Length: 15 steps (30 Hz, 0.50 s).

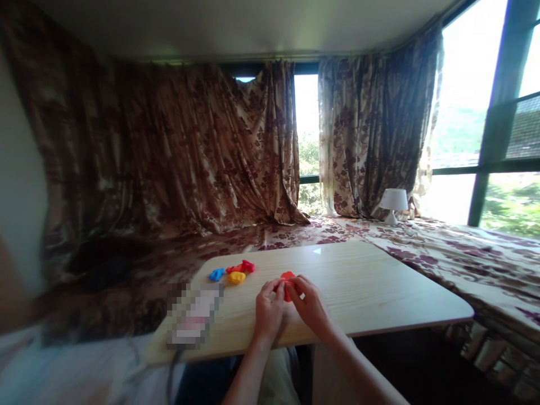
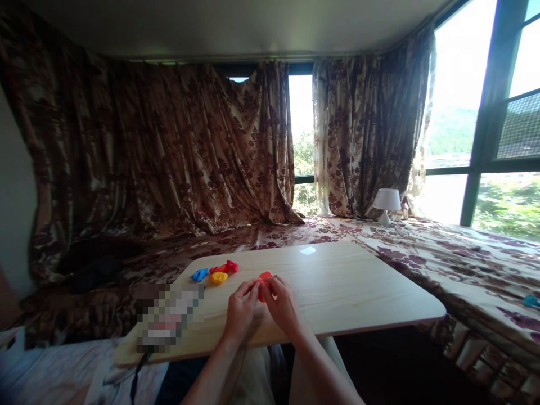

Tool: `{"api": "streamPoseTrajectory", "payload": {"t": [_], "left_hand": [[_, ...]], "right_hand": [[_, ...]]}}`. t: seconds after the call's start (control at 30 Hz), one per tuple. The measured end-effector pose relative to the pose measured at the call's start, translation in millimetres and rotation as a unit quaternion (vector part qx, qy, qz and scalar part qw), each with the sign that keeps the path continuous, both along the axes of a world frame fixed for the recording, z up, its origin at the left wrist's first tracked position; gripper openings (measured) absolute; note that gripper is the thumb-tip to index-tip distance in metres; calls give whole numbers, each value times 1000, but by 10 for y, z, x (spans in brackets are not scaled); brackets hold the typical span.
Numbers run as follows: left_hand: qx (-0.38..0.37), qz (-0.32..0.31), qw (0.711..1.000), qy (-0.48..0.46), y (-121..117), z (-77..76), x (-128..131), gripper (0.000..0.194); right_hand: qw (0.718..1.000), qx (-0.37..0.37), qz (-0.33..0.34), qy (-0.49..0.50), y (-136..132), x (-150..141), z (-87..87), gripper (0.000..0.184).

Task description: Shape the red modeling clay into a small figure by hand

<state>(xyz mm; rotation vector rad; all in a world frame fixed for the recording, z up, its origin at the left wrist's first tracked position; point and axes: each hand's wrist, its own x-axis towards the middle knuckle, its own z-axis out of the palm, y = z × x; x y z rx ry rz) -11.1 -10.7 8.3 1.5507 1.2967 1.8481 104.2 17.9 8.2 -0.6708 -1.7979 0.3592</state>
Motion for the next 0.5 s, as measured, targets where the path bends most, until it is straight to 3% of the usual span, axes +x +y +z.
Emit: {"api": "streamPoseTrajectory", "payload": {"t": [0.5], "left_hand": [[-2, -3, 1000, -14, -22, 39, 11, 20]], "right_hand": [[1000, 14, 13, -9, -67, 29, 57, 33]]}}
